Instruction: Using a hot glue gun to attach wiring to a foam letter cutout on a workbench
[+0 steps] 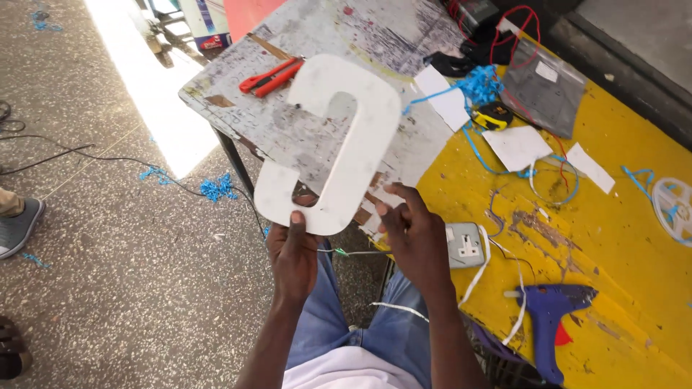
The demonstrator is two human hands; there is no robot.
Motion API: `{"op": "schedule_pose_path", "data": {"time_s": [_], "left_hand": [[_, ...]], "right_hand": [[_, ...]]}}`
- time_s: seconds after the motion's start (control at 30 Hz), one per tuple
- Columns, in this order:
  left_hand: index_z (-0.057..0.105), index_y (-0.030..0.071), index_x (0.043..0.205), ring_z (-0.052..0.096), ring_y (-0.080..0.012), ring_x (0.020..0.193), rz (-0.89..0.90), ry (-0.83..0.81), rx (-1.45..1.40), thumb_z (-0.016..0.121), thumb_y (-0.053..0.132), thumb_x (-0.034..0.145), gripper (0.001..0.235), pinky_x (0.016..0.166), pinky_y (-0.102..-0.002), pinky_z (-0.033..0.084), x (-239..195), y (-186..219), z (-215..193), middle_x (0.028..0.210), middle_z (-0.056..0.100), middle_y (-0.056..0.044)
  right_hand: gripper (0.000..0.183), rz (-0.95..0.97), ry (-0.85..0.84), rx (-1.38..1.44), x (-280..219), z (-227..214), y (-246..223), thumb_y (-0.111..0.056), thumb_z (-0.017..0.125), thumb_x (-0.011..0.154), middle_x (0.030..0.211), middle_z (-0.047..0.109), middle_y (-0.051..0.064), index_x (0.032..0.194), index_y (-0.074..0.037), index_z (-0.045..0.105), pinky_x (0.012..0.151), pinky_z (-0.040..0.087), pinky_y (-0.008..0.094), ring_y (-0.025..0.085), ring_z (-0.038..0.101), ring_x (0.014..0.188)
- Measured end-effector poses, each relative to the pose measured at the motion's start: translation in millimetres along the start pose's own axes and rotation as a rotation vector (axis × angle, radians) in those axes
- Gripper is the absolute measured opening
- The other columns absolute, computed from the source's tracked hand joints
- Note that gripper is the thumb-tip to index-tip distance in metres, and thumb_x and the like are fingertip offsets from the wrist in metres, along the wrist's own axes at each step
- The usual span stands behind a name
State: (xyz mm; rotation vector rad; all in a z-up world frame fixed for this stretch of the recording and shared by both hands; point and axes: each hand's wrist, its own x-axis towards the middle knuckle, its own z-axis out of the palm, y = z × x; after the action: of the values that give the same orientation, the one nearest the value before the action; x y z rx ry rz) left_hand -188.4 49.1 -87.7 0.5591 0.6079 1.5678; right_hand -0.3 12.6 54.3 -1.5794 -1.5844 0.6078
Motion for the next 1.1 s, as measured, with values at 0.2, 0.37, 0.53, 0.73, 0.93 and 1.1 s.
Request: {"op": "schedule_pose_path", "data": {"time_s": [0.2, 0.37, 0.53, 0.73, 0.93, 1.1], "left_hand": [[0.065, -0.003, 0.144, 0.083, -0.0304, 0.111, 0.087, 0.066, 0.048, 0.06, 0.026, 0.117, 0.04, 0.095, -0.053, 0.075, -3, 28, 15, 0.128, 0.082, -0.023], [0.069, -0.001, 0.136, 0.081, -0.0246, 0.111, 0.107, 0.112, 0.206, 0.065, 0.027, 0.115, 0.035, 0.098, -0.05, 0.072, -1, 38, -14, 0.121, 0.082, -0.018], [0.071, -0.002, 0.135, 0.078, -0.0264, 0.112, 0.135, 0.148, 0.454, 0.065, 0.026, 0.116, 0.035, 0.1, -0.053, 0.068, 8, 59, -52, 0.122, 0.081, -0.019], [0.066, 0.0, 0.131, 0.077, -0.0222, 0.113, 0.19, 0.421, 0.096, 0.07, 0.018, 0.112, 0.027, 0.1, -0.044, 0.072, 17, 60, -81, 0.123, 0.074, -0.013], [0.069, -0.002, 0.126, 0.08, -0.0257, 0.104, 0.162, 0.487, 0.088, 0.088, 0.003, 0.093, 0.039, 0.093, -0.047, 0.074, 23, 51, -67, 0.114, 0.076, -0.016], [0.069, -0.003, 0.119, 0.08, -0.0251, 0.11, 0.156, 0.446, 0.032, 0.088, 0.006, 0.097, 0.03, 0.093, -0.044, 0.074, 49, 45, -60, 0.119, 0.076, -0.016]], "right_hand": [[0.034, -0.29, -0.017, -0.195, 5, 62, -10, -0.035, 0.087, 0.103, 0.092, 0.076, 0.004, 0.129, -0.015, 0.075, 0.069, 0.068, 0.036, 0.023, 0.08, 0.083], [0.014, -0.317, -0.054, -0.213, 19, 93, 2, -0.026, 0.068, 0.116, 0.085, 0.07, 0.002, 0.113, -0.015, 0.076, 0.067, 0.065, 0.036, 0.023, 0.077, 0.078], [0.029, -0.114, -0.062, -0.1, 43, 95, 19, -0.031, 0.05, 0.122, 0.092, 0.07, 0.01, 0.119, -0.009, 0.069, 0.076, 0.066, 0.043, 0.029, 0.078, 0.084], [0.026, -0.225, -0.055, 0.009, 67, 106, 3, 0.008, 0.055, 0.106, 0.11, 0.072, 0.018, 0.106, -0.005, 0.079, 0.079, 0.065, 0.046, 0.037, 0.078, 0.098], [0.034, 0.001, -0.199, 0.442, 107, 120, -28, -0.026, 0.072, 0.114, 0.066, 0.072, 0.01, 0.136, -0.001, 0.065, 0.048, 0.053, 0.024, 0.011, 0.064, 0.049], [0.039, -0.25, 0.019, 0.002, 192, 175, -25, -0.034, 0.069, 0.117, 0.076, 0.067, 0.008, 0.15, -0.014, 0.067, 0.071, 0.055, 0.043, 0.02, 0.066, 0.068]]}}
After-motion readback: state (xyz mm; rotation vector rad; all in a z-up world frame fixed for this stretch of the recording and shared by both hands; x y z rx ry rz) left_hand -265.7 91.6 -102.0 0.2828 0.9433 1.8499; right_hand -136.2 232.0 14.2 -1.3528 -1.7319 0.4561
